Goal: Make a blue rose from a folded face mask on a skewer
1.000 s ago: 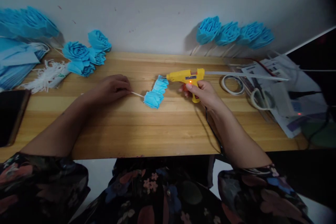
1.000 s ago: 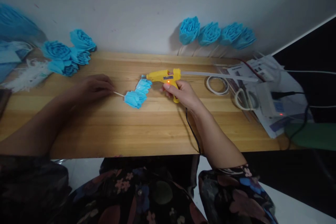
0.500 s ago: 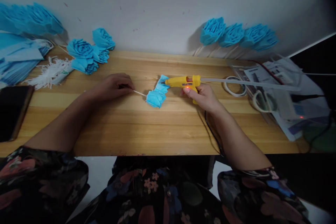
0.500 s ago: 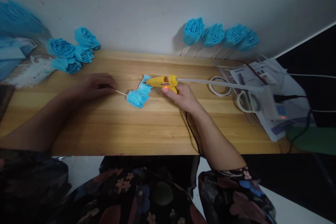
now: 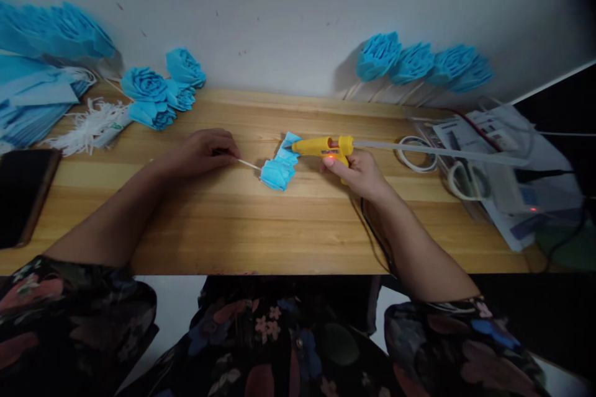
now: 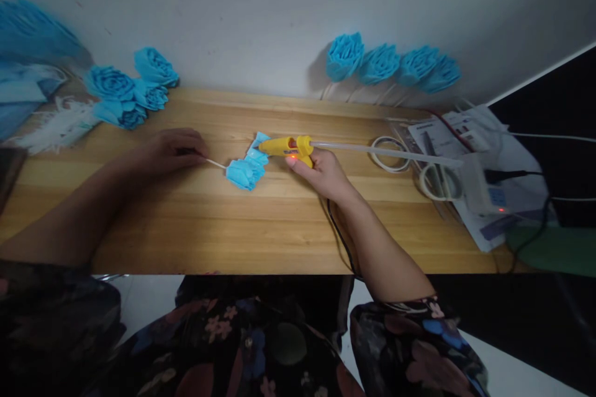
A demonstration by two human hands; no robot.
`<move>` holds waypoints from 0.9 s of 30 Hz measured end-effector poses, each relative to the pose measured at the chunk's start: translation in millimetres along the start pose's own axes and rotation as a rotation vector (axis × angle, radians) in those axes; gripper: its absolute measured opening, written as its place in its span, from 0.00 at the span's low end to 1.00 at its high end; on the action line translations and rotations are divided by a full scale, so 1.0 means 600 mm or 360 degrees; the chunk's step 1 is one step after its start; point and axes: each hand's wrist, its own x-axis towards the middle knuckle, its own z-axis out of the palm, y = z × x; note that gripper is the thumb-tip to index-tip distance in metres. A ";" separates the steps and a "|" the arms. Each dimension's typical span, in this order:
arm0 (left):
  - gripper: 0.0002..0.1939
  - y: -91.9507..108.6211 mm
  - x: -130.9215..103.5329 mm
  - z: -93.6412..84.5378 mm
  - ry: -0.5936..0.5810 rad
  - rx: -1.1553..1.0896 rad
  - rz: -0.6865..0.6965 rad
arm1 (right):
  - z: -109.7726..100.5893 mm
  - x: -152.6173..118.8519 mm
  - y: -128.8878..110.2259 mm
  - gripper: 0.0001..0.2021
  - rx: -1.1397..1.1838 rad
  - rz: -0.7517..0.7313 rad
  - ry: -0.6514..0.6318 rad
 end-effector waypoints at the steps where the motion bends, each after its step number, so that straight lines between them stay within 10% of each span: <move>1: 0.19 -0.001 0.000 0.000 -0.0002 -0.0001 -0.0006 | 0.001 0.000 0.000 0.29 -0.0010 0.0006 0.0004; 27: 0.20 -0.008 0.000 0.003 -0.0036 0.0004 -0.0020 | 0.013 0.004 -0.003 0.29 -0.0072 -0.0018 0.0046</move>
